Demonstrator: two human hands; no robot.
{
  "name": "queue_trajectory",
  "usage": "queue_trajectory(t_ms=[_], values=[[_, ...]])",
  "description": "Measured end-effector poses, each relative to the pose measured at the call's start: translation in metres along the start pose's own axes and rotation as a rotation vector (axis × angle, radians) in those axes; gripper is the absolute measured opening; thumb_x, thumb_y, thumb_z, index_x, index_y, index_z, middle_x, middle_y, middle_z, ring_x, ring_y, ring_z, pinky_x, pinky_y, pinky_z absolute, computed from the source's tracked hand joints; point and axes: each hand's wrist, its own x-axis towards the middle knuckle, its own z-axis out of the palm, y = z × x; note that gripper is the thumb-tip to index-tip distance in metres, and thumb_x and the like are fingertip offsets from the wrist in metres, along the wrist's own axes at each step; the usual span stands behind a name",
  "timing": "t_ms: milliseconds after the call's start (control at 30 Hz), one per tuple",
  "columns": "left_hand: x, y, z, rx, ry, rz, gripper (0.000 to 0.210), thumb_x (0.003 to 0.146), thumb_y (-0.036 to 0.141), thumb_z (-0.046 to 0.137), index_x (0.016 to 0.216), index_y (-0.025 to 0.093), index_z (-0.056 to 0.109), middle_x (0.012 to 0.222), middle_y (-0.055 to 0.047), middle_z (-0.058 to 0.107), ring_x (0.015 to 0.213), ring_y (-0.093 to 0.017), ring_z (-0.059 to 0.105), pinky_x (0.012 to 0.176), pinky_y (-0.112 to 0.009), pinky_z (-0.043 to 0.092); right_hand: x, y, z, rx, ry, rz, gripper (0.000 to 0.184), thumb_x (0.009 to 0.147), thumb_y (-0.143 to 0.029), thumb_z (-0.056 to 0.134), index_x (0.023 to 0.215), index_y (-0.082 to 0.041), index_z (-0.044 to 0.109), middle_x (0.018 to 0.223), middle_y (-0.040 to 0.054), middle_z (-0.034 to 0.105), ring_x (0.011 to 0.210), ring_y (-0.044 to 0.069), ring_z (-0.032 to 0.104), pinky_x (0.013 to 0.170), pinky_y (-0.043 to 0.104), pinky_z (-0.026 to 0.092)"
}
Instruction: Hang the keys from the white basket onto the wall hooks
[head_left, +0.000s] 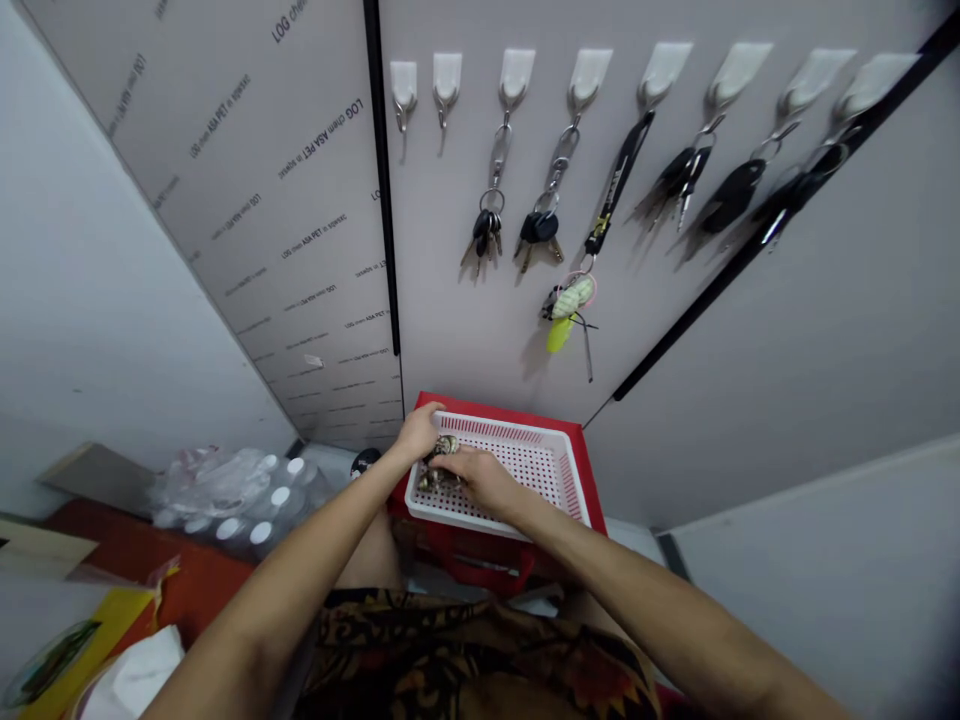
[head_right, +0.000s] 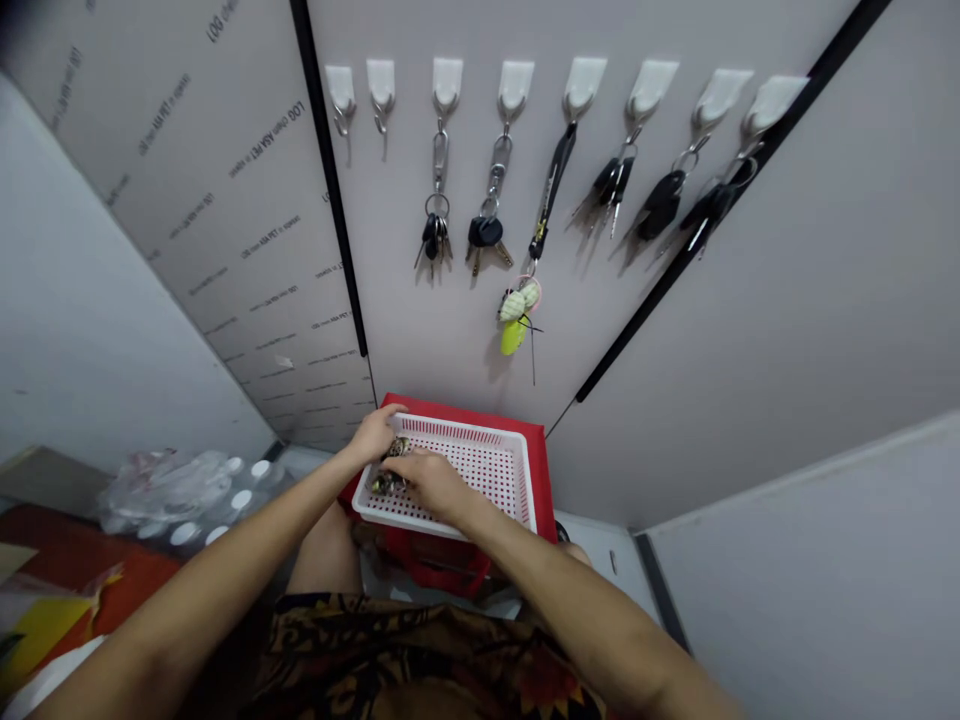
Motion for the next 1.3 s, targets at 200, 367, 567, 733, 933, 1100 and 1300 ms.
queue_trajectory(t_ms=[200, 367, 567, 733, 933, 1100, 1300], values=[[0.001, -0.003, 0.001, 0.000, 0.023, 0.042, 0.041, 0.054, -0.003, 0.034, 0.082, 0.017, 0.055, 0.079, -0.004, 0.058, 0.076, -0.015, 0.050, 0.070, -0.025, 0.035, 0.006, 0.021, -0.036, 0.536, 0.941, 0.491, 0.028, 0.068, -0.022, 0.033, 0.095, -0.019, 0.042, 0.059, -0.0015, 0.053, 0.043, 0.007, 0.047, 0.044, 0.021, 0.040], [0.001, -0.001, 0.000, 0.096, 0.021, 0.072, 0.039, 0.056, -0.001, 0.034, 0.086, 0.016, 0.053, 0.080, -0.004, 0.057, 0.077, -0.015, 0.048, 0.070, -0.025, 0.034, -0.012, 0.031, -0.068, 0.544, 0.704, 0.533, 0.031, 0.063, -0.023, 0.042, 0.093, -0.016, 0.042, 0.048, -0.0048, 0.049, 0.039, 0.007, 0.044, 0.039, 0.019, 0.036], [-0.013, 0.017, -0.020, 0.559, 0.003, 0.512, 0.026, 0.064, 0.010, 0.036, 0.082, 0.017, 0.054, 0.091, -0.006, 0.050, 0.086, -0.017, 0.040, 0.074, -0.030, 0.029, -0.033, 0.022, -0.067, 0.017, 0.065, 0.506, 0.034, 0.058, -0.014, 0.043, 0.091, -0.016, 0.049, 0.066, -0.0015, 0.055, 0.052, 0.007, 0.047, 0.050, 0.020, 0.036], [-0.026, 0.030, -0.020, 0.816, -0.095, 0.640, 0.018, 0.064, 0.017, 0.041, 0.061, 0.013, 0.058, 0.078, -0.009, 0.052, 0.081, -0.020, 0.039, 0.075, -0.035, 0.022, -0.022, -0.005, -0.079, -0.396, -0.171, 0.452, 0.039, 0.058, -0.015, 0.044, 0.097, -0.021, 0.049, 0.063, -0.0018, 0.057, 0.054, 0.009, 0.047, 0.052, 0.019, 0.033], [-0.028, 0.024, -0.008, 0.859, -0.152, 0.489, 0.021, 0.065, 0.012, 0.039, 0.059, 0.012, 0.059, 0.066, -0.011, 0.057, 0.073, -0.020, 0.044, 0.071, -0.035, 0.021, -0.007, -0.018, -0.061, -0.476, -0.103, 0.325, 0.030, 0.063, -0.017, 0.037, 0.087, -0.019, 0.056, 0.062, 0.0001, 0.057, 0.053, 0.009, 0.046, 0.052, 0.018, 0.031], [-0.031, 0.022, -0.009, 0.846, -0.157, 0.498, 0.021, 0.066, 0.010, 0.037, 0.064, 0.014, 0.057, 0.063, -0.008, 0.060, 0.067, -0.017, 0.049, 0.075, -0.034, 0.020, -0.003, -0.010, -0.041, -0.494, -0.095, 0.307, 0.029, 0.063, -0.016, 0.036, 0.084, -0.019, 0.056, 0.067, 0.0011, 0.059, 0.059, 0.010, 0.049, 0.057, 0.019, 0.032], [-0.034, 0.029, -0.010, 0.864, -0.234, 0.470, 0.022, 0.065, 0.009, 0.037, 0.066, 0.010, 0.059, 0.066, -0.014, 0.060, 0.067, -0.021, 0.054, 0.075, -0.037, 0.025, 0.002, -0.008, -0.025, -0.579, -0.154, 0.317, 0.025, 0.059, -0.015, 0.036, 0.070, -0.017, 0.059, 0.068, 0.0034, 0.061, 0.062, 0.012, 0.052, 0.055, 0.019, 0.032]])
